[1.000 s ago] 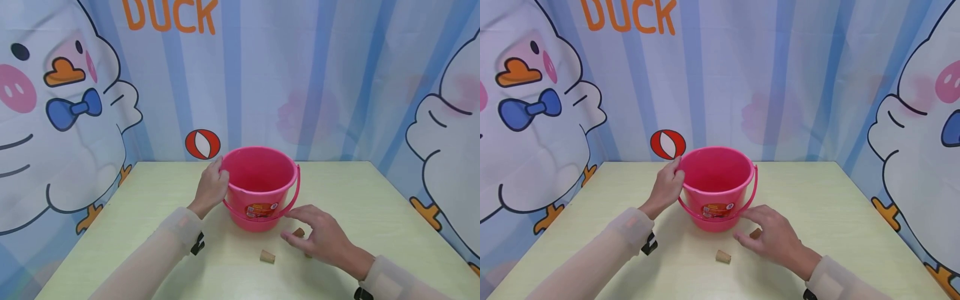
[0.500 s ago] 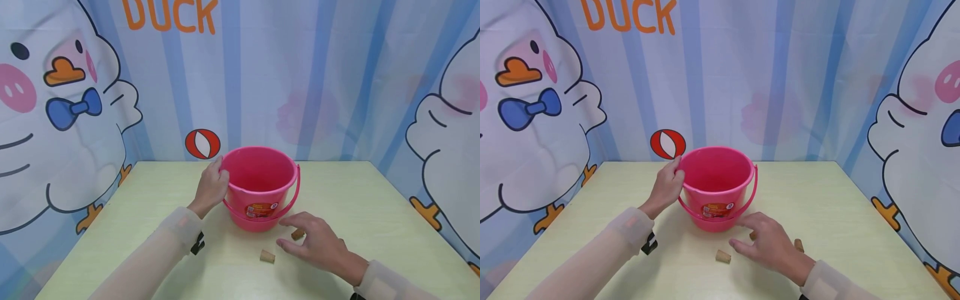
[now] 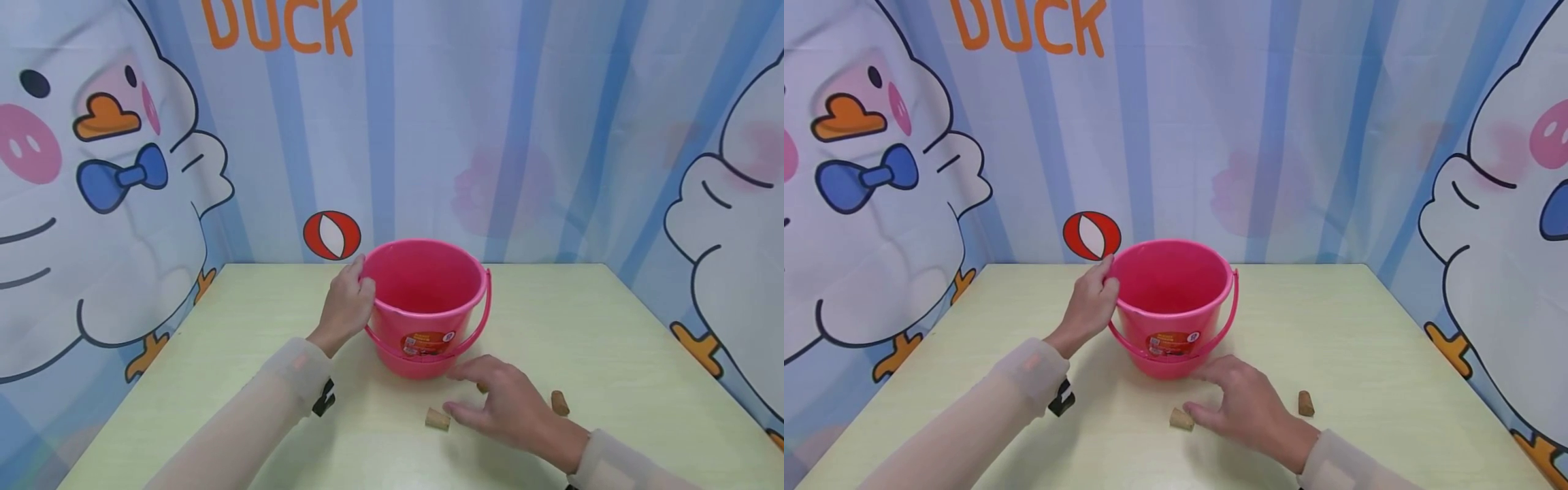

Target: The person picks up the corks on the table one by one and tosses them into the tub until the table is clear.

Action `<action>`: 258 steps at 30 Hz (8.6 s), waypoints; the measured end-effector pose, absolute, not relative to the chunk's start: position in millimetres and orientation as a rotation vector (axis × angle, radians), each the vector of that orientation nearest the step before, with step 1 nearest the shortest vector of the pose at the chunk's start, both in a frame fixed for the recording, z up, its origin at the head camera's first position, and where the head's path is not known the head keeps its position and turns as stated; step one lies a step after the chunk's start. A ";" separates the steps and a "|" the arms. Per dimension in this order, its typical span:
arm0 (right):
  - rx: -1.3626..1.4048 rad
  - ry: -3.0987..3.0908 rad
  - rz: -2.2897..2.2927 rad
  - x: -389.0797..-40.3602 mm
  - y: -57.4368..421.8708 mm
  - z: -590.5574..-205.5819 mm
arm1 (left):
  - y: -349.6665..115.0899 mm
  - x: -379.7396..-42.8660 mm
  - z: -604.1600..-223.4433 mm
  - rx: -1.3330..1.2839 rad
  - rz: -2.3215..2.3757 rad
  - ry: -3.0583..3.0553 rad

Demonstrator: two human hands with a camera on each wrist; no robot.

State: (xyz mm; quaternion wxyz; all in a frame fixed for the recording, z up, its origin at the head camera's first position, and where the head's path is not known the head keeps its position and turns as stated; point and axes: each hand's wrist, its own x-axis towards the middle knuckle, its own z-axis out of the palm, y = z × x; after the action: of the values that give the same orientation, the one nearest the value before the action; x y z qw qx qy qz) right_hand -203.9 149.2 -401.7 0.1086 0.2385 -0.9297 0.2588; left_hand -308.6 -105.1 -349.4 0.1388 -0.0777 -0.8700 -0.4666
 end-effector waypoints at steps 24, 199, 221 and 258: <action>0.874 -2.842 0.641 -208.9 139.3 -411.7 | -104.0 -308.9 -350.4 -0.220 -1.355 -2.508; 0.833 -2.238 0.521 -249.8 130.0 -308.1 | -106.2 -308.9 -348.8 -0.235 -1.346 -2.523; 0.776 -2.435 0.508 -271.8 123.4 -303.2 | -108.8 -309.6 -349.5 -0.261 -1.323 -2.530; 0.607 -2.576 0.634 -258.9 128.4 -304.6 | -107.0 -310.8 -350.1 -0.259 -1.322 -2.522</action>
State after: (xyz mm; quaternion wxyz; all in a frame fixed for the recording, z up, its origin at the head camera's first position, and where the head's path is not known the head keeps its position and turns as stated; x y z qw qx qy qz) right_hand -258.9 128.4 -304.6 0.2087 0.2181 -0.9258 0.2277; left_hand -310.8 -107.0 -350.1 0.1407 -0.0898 -0.8733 -0.4577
